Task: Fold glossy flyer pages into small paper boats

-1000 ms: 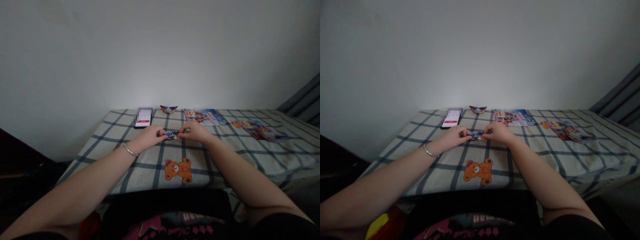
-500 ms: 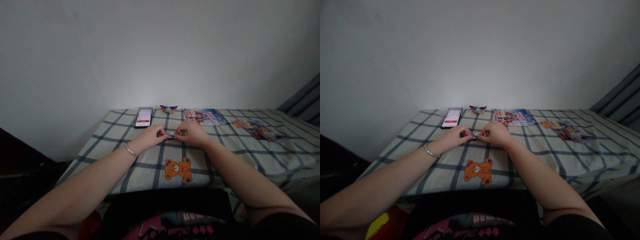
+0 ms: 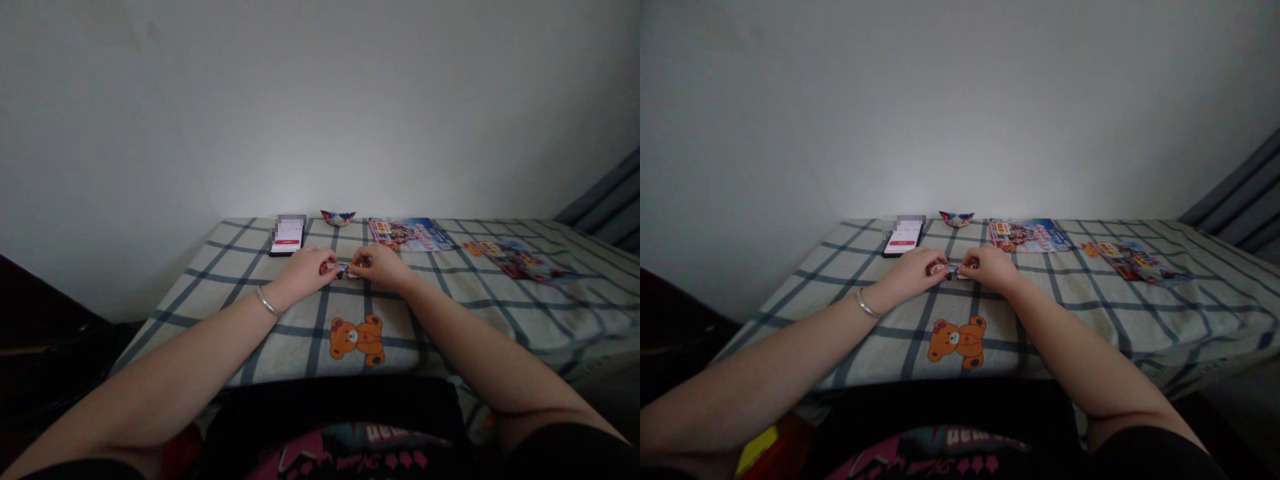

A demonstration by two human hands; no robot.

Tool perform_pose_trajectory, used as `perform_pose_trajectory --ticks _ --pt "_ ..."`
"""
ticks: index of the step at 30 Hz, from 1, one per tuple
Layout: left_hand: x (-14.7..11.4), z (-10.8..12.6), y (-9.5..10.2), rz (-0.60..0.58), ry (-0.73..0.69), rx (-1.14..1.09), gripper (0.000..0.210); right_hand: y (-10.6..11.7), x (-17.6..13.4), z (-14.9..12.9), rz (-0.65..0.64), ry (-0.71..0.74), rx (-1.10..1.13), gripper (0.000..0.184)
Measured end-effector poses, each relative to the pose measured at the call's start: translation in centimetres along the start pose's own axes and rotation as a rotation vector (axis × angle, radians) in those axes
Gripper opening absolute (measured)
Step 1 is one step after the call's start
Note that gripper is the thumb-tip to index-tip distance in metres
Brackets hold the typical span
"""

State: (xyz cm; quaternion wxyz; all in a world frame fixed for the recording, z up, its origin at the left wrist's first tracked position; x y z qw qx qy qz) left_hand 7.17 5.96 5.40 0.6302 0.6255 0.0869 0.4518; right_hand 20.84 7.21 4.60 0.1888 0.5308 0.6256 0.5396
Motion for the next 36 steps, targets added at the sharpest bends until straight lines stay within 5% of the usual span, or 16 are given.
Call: perform_pose_trajectory --ticks 11,36 --pt "0.1 0.2 -0.9 -0.035 -0.053 0.016 0.012 -1.6 0.3 0.4 -0.019 0.008 0.073 0.012" --pt "0.1 1.7 -1.8 -0.089 -0.183 0.210 0.015 -1.6 -0.1 -2.0 -0.032 0.150 -0.204 0.013"
Point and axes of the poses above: each hand's wrist, its own x-axis towards the middle knuckle, its own y-axis out of the back of the hand, z = x × y, the point moved 9 cm from there along x, towards the middle knuckle, and after that the axes turned 2 degrees about z, right-handed, at the moved point
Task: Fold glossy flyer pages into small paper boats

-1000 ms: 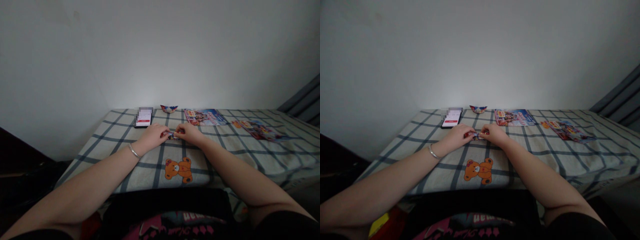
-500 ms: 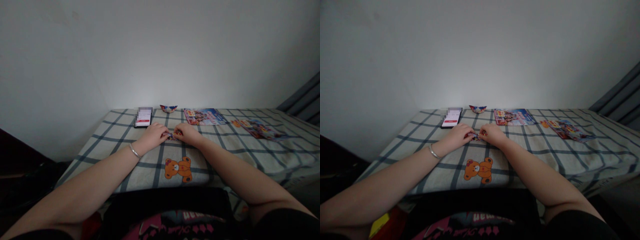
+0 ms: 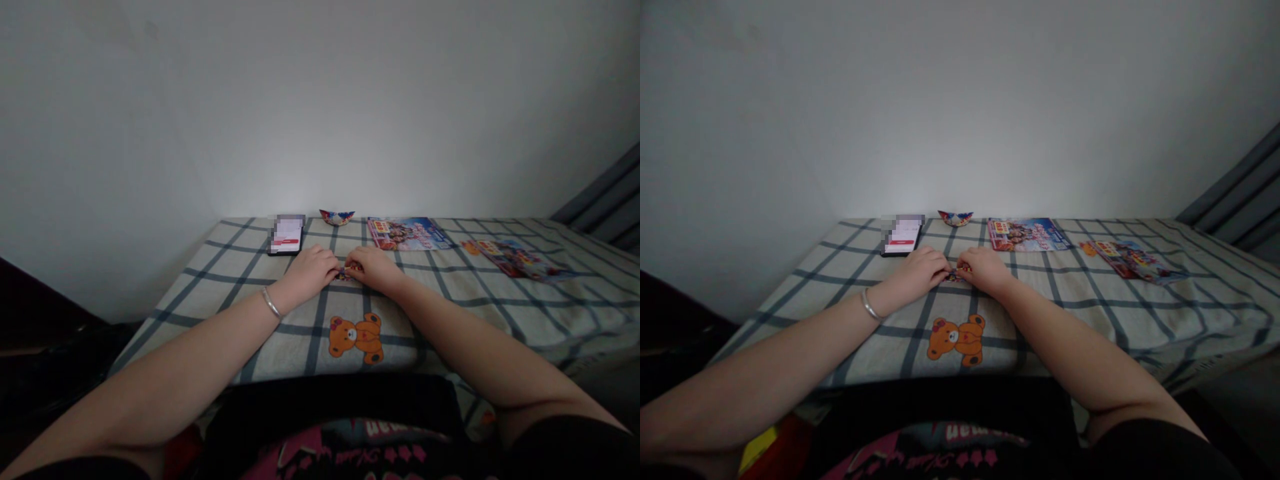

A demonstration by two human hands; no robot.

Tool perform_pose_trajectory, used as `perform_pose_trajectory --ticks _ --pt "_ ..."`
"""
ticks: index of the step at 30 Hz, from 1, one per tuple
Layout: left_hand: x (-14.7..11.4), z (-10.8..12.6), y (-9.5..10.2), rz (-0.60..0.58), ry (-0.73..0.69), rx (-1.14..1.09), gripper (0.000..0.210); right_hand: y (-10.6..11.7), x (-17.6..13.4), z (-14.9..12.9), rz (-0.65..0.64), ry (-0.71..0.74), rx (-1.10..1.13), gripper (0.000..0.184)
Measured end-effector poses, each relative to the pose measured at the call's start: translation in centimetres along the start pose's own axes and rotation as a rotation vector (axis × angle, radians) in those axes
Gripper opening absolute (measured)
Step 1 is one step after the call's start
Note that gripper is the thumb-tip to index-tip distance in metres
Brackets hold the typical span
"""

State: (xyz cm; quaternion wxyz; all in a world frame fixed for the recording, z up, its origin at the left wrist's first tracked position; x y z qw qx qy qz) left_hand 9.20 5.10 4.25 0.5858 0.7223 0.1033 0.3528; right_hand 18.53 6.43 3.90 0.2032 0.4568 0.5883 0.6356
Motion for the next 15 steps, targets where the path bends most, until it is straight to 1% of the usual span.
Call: perform_pose_trajectory --ticks 3,6,11,15 --pt "-0.02 0.31 -0.14 -0.036 -0.032 0.029 0.020 0.16 -0.07 -0.19 0.011 0.010 -0.019 0.013" --pt "-0.08 0.41 -0.20 -0.056 -0.045 0.030 0.021 0.12 -0.07 -0.29 -0.010 0.014 -0.019 0.012" --pt "-0.31 0.41 -0.07 -0.079 -0.026 0.078 0.018 0.18 -0.03 -0.34 -0.040 -0.002 -0.082 0.010" --pt "-0.57 0.40 0.61 -0.079 0.009 0.148 0.016 0.50 -0.16 0.19 -0.068 -0.060 -0.162 0.008"
Point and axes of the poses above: each hand's wrist, its own x-axis towards the middle knuckle, its own y-axis out of the back of the hand, z = x × y, the point moved 9 cm from there along x, towards the middle knuckle, and after that the axes turned 2 degrees about z, right-handed, at the moved point
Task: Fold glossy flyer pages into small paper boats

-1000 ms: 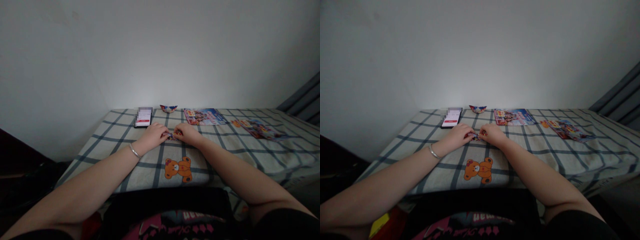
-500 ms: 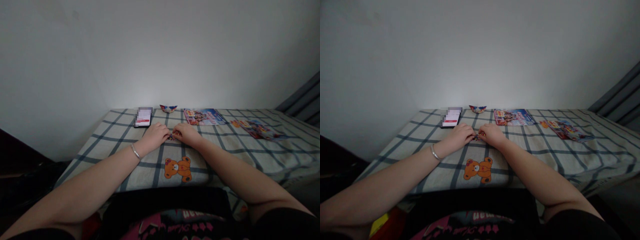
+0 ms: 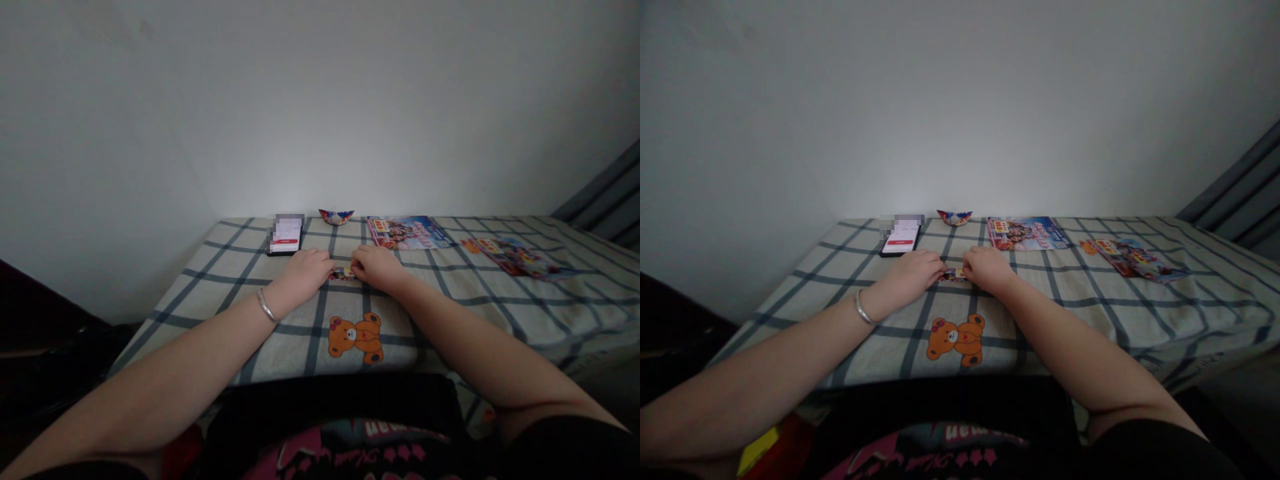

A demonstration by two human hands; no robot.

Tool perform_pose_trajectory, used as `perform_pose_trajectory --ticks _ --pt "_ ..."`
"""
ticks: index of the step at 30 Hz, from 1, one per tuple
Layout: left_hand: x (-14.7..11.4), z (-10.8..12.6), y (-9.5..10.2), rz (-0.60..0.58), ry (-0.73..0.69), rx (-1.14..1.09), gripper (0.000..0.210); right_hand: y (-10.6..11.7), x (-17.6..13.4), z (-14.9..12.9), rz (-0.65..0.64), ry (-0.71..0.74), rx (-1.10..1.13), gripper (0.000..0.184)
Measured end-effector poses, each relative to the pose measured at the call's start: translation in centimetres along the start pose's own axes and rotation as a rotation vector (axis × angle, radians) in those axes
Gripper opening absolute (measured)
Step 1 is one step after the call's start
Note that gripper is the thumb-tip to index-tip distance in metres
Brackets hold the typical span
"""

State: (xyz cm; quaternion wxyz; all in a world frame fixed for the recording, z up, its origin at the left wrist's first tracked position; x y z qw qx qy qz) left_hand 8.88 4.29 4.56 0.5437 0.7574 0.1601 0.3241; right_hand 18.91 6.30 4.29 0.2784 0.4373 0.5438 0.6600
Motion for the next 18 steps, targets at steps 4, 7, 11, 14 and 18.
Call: perform_pose_trajectory --ticks 4,7,11,14,18 --pt "-0.2 -0.2 0.6 0.002 0.045 0.041 0.017 0.0 -0.3 0.9 -0.069 -0.066 -0.031 0.010" --pt "-0.3 -0.6 0.6 -0.015 0.077 0.049 0.018 0.1 -0.5 1.4 -0.108 -0.097 -0.013 0.011" --pt "-0.5 -1.4 0.3 -0.018 0.100 0.064 0.016 0.1 -0.7 1.8 -0.139 -0.117 0.014 0.010" --pt "-0.7 -1.9 0.0 -0.035 0.106 0.054 0.014 0.0 -0.7 1.9 -0.152 -0.120 0.017 0.010" --pt "-0.7 -1.8 0.3 -0.022 0.098 0.082 0.013 -0.1 -0.6 2.2 -0.144 -0.119 0.014 0.015"
Point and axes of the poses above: each hand's wrist, its own x-axis towards the middle knuckle, its own y-axis out of the back of the hand, z = x × y, the point moved 9 cm from there along x, towards the middle knuckle, and after that the axes turned 2 degrees about z, right-handed, at the moved point
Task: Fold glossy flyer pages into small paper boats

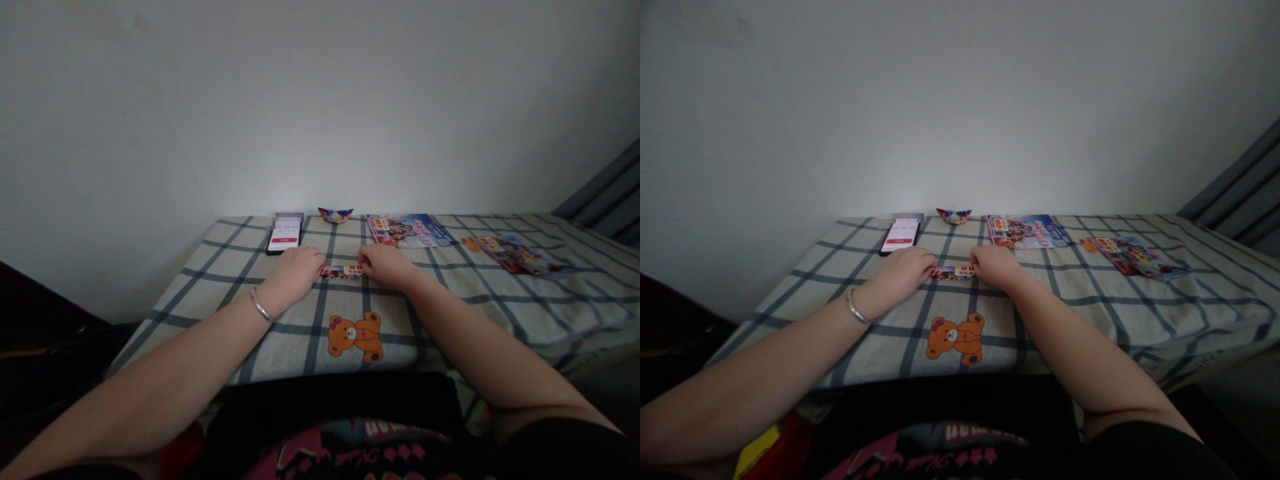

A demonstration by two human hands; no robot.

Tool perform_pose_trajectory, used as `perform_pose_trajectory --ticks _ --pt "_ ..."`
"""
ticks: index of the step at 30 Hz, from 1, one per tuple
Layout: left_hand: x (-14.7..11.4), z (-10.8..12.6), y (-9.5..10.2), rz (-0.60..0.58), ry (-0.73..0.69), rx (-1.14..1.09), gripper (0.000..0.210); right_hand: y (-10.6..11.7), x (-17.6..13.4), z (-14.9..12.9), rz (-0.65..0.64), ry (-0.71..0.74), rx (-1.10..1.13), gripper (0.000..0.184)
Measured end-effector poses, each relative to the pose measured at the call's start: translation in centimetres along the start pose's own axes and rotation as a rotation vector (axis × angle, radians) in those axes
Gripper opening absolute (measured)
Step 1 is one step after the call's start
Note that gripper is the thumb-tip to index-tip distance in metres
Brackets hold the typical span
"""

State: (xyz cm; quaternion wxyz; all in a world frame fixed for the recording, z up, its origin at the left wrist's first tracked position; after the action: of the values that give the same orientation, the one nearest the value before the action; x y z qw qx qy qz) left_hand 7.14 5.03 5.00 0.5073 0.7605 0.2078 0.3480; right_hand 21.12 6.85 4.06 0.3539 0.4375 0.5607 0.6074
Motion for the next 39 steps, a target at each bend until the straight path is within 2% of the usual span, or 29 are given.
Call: perform_pose_trajectory --ticks 7,14,17,20,27,31,34,39 --pt "0.1 0.6 0.7 0.010 0.034 0.103 0.016 -0.2 0.1 0.5 -0.026 -0.043 0.000 0.019" --pt "0.0 0.0 0.5 -0.059 0.047 0.069 0.018 -0.1 0.2 0.6 -0.004 -0.047 0.005 0.018" --pt "-0.1 0.2 0.4 -0.016 0.023 0.059 0.021 -0.2 0.2 0.7 0.009 -0.053 0.031 0.018" --pt "-0.2 0.3 0.5 0.078 0.003 0.052 0.022 -0.1 0.3 0.8 0.031 -0.044 0.096 0.018" --pt "-0.3 0.2 1.6 0.228 -0.037 -0.047 0.025 0.4 0.1 0.8 0.086 -0.010 0.366 0.020" --pt "-0.4 1.2 1.6 0.243 -0.156 -0.161 0.027 0.3 0.1 0.7 0.097 0.010 0.532 0.019" --pt "-0.4 1.5 1.5 0.248 -0.204 -0.198 0.018 0.3 0.1 0.3 0.093 0.058 0.613 0.021" --pt "-0.4 1.4 1.0 0.243 -0.251 -0.248 0.007 0.6 0.1 -0.3 0.102 0.167 0.604 0.021"
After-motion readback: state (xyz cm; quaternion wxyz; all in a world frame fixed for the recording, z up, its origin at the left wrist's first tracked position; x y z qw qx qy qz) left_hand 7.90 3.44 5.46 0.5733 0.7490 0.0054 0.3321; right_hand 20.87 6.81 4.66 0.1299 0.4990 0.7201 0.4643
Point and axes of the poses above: each hand's wrist, its own x-axis towards the middle knuckle, its own y-axis out of the back of the hand, z = x × y, the point moved 9 cm from there along x, towards the middle knuckle, and after that the axes turned 2 degrees about z, right-handed, at the moved point
